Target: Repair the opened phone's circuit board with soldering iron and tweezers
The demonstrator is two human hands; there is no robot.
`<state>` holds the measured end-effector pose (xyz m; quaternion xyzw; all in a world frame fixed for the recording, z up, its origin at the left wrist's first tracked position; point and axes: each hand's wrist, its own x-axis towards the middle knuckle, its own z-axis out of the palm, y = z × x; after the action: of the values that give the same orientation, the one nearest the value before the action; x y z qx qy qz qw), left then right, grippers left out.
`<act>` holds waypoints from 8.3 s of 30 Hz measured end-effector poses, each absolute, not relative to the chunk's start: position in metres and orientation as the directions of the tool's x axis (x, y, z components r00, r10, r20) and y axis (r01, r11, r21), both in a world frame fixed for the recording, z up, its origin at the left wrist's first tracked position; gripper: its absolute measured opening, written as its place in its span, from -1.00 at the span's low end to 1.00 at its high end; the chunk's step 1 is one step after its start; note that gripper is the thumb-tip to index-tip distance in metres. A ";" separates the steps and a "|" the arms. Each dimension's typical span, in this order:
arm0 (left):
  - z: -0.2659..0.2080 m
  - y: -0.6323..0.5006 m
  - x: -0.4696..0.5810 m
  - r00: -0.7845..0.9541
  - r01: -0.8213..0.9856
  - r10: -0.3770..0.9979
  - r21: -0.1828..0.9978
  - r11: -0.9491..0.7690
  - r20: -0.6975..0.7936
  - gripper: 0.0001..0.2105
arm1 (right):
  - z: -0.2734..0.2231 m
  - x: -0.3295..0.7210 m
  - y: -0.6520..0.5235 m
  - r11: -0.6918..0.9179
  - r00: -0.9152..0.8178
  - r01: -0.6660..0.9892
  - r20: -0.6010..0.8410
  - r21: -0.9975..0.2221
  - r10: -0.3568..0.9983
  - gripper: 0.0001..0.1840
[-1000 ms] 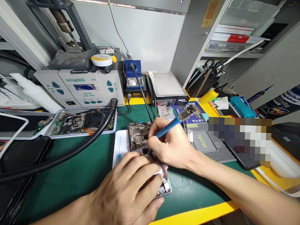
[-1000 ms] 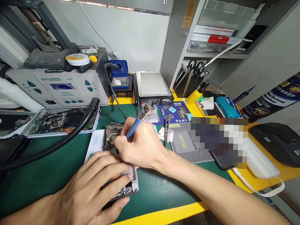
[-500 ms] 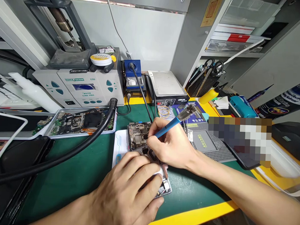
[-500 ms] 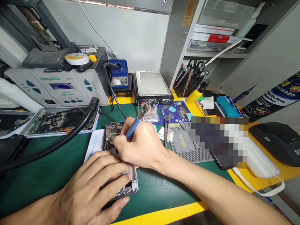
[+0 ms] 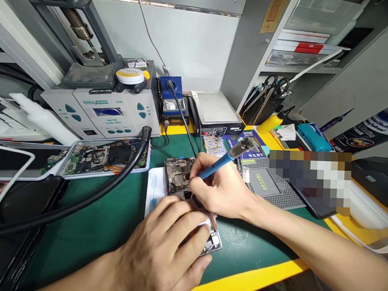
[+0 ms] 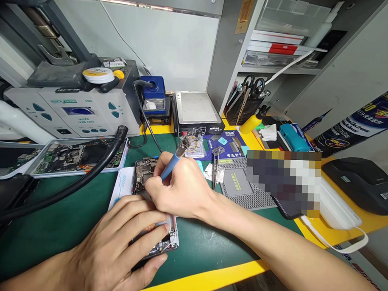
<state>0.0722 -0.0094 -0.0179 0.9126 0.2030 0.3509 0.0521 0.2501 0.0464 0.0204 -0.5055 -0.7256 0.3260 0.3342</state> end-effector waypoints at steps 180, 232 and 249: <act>-0.021 -0.010 0.070 0.689 0.317 0.408 0.257 -0.913 0.599 -0.78 | 0.020 0.249 0.046 0.271 -0.220 0.511 0.180 -0.816 0.959 -0.94; -0.018 -0.010 0.071 0.675 0.335 0.413 0.245 -0.910 0.612 -0.81 | 0.021 0.251 0.046 0.307 -0.292 0.506 0.174 -0.806 0.940 -0.96; -0.018 -0.009 0.072 0.678 0.324 0.408 0.250 -0.912 0.612 -0.81 | 0.021 0.250 0.046 0.312 -0.285 0.521 0.183 -0.795 0.941 -0.97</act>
<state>0.0718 -0.0091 -0.0180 0.9139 0.2002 0.3480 0.0607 0.2503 0.0458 0.0210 -0.4953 -0.7377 0.3138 0.3347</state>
